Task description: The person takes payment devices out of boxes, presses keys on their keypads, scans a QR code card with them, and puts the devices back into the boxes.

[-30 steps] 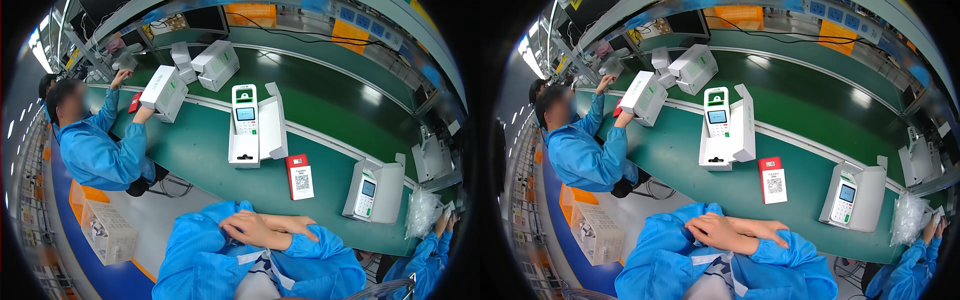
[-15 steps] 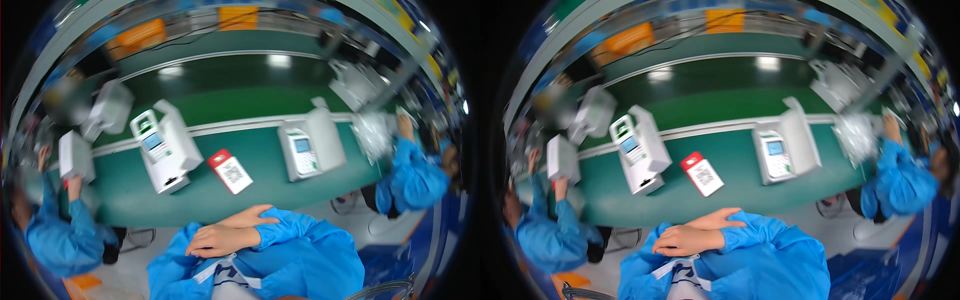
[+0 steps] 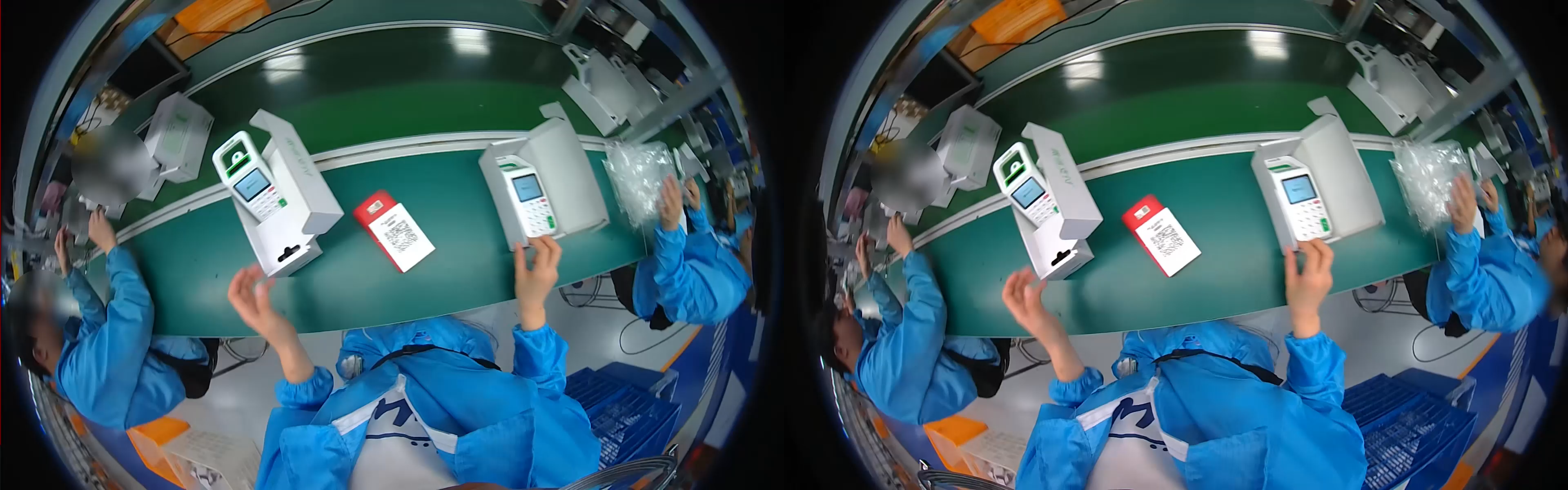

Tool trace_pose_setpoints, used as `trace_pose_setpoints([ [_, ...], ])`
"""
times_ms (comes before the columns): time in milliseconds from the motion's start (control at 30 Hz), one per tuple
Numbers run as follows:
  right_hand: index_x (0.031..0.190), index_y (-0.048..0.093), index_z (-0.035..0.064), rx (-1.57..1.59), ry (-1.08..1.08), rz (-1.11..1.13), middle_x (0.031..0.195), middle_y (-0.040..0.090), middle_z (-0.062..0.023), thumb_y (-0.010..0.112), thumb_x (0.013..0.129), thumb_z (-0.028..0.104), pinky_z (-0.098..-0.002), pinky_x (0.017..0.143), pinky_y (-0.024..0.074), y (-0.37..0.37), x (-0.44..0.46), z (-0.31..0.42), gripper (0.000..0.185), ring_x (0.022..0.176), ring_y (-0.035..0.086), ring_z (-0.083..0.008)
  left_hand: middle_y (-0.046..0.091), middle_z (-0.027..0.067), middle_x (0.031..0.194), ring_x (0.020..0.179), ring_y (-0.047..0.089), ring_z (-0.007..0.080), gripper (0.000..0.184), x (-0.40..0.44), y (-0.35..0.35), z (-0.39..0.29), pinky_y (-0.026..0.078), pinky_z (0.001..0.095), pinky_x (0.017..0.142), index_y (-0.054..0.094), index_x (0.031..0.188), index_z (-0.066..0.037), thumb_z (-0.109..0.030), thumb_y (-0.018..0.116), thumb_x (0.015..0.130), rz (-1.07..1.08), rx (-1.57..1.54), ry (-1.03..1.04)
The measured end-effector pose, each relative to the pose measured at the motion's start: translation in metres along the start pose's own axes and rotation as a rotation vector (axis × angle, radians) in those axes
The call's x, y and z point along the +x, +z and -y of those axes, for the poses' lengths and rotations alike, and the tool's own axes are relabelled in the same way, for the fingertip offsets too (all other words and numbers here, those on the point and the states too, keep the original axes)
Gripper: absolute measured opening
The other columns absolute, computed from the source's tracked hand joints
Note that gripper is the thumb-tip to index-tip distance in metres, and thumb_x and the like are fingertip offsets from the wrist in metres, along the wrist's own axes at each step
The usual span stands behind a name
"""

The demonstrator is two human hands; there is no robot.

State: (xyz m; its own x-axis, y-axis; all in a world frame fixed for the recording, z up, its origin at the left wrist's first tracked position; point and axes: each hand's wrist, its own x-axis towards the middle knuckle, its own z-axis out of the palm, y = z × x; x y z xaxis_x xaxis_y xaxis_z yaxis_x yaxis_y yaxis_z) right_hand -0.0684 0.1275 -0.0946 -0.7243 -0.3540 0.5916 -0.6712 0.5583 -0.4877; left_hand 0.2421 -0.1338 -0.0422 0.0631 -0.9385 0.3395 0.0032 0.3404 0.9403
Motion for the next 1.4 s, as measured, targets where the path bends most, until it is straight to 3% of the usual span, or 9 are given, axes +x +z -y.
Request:
trace_pose_setpoints([
  [100, 0.101, 0.062, 0.0032, -0.04, -0.022, 0.056, 0.107, 0.056, -0.0119, 0.074, 0.079, 0.007, -0.037, 0.071, 0.0504, -0.02, 0.008, -0.021, 0.026, 0.089, 0.062, -0.0305, 0.046, 0.0147, 0.129, 0.116, 0.046, 0.0229, 0.061, 0.012, 0.017, 0.012, 0.041, 0.0363, 0.091, 0.037, 0.135, -0.001, -0.026, 0.064, 0.086, 0.121, 0.345, 0.188],
  [367, 0.109, 0.059, 0.0, -0.052, -0.007, 0.025, 0.113, 0.052, -0.0133, 0.07, 0.084, 0.004, -0.0317, 0.073, 0.0499, -0.051, 0.026, -0.089, 0.028, 0.094, 0.056, -0.0246, 0.028, 0.0151, 0.149, 0.136, 0.03, 0.0294, 0.073, 0.002, 0.019, 0.046, 0.027, 0.0413, 0.11, 0.027, 0.143, -0.001, -0.028, 0.065, 0.086, 0.058, 0.184, 0.069],
  [533, 0.112, 0.061, 0.0019, -0.217, 0.029, -0.062, 0.117, 0.055, -0.0128, 0.066, 0.088, 0.005, -0.029, 0.069, 0.0457, -0.054, 0.042, -0.059, 0.025, 0.095, 0.055, -0.0216, 0.026, 0.0177, 0.151, 0.137, 0.031, 0.0293, 0.07, 0.007, 0.02, 0.047, 0.025, 0.0384, 0.112, 0.02, 0.148, 0.001, -0.032, 0.051, 0.094, 0.144, 0.086, -0.033],
  [800, 0.109, 0.063, 0.0014, 0.118, -0.173, 0.066, 0.121, 0.057, -0.0128, 0.058, 0.09, 0.002, -0.0279, 0.069, 0.047, 0.008, 0.141, 0.054, 0.02, 0.087, 0.059, -0.0205, 0.037, 0.0203, 0.146, 0.131, 0.04, 0.0281, 0.067, 0.007, 0.021, 0.045, 0.029, 0.0364, 0.109, 0.025, 0.148, 0.002, -0.031, 0.05, 0.094, 0.15, 0.059, -0.14],
  [967, 0.11, 0.064, 0.008, 0.14, -0.042, 0.353, 0.096, 0.069, -0.0063, 0.063, 0.089, 0.018, -0.0329, 0.071, 0.0493, 0.035, 0.237, 0.084, 0.024, 0.084, 0.065, -0.0183, 0.035, 0.02, 0.147, 0.135, 0.035, 0.0301, 0.066, 0.006, 0.019, 0.042, 0.025, 0.0377, 0.111, 0.03, 0.145, 0.003, -0.031, 0.052, 0.093, 0.159, 0.325, -0.076],
  [1067, 0.109, 0.064, 0.0115, -0.177, -0.099, 0.424, 0.097, 0.07, -0.0129, 0.059, 0.088, 0.041, -0.041, 0.078, 0.0513, 0.065, 0.346, 0.015, 0.037, 0.092, 0.067, -0.0319, 0.031, 0.0196, 0.15, 0.136, 0.034, 0.0308, 0.069, 0.005, 0.023, 0.044, 0.023, 0.0403, 0.113, 0.029, 0.146, 0.003, -0.039, 0.046, 0.094, 0.121, 0.313, -0.092],
  [1233, 0.104, 0.07, 0.0091, -0.87, 0.101, 0.344, 0.104, 0.07, -0.0137, 0.06, 0.085, 0.025, -0.0438, 0.082, 0.0537, 0.08, 0.44, -0.14, 0.027, 0.099, 0.065, -0.0352, 0.033, 0.0201, 0.146, 0.13, 0.04, 0.0312, 0.07, 0.002, 0.025, 0.051, 0.035, 0.0413, 0.106, 0.028, 0.146, 0.001, -0.048, 0.037, 0.097, -0.03, 0.179, -0.133],
  [1300, 0.109, 0.068, 0.0082, -0.994, 0.306, 0.497, 0.112, 0.067, -0.0146, 0.077, 0.068, 0.026, -0.0432, 0.086, 0.052, 0.082, 0.432, -0.19, 0.046, 0.102, 0.064, -0.0352, 0.035, 0.0206, 0.142, 0.125, 0.043, 0.0309, 0.07, -0.002, 0.03, 0.046, 0.039, 0.041, 0.102, 0.028, 0.145, 0.0, -0.05, 0.036, 0.097, -0.096, 0.167, -0.2],
  [1400, 0.103, 0.071, 0.0092, -1.071, 0.35, 0.591, 0.109, 0.068, -0.0163, 0.077, 0.067, 0.023, -0.0446, 0.082, 0.0538, 0.101, 0.405, -0.228, 0.039, 0.103, 0.064, -0.0345, 0.039, 0.0187, 0.14, 0.13, 0.038, 0.0304, 0.069, -0.003, 0.027, 0.054, 0.028, 0.0426, 0.108, 0.035, 0.141, 0.001, -0.052, 0.038, 0.096, -0.128, 0.133, -0.25],
])
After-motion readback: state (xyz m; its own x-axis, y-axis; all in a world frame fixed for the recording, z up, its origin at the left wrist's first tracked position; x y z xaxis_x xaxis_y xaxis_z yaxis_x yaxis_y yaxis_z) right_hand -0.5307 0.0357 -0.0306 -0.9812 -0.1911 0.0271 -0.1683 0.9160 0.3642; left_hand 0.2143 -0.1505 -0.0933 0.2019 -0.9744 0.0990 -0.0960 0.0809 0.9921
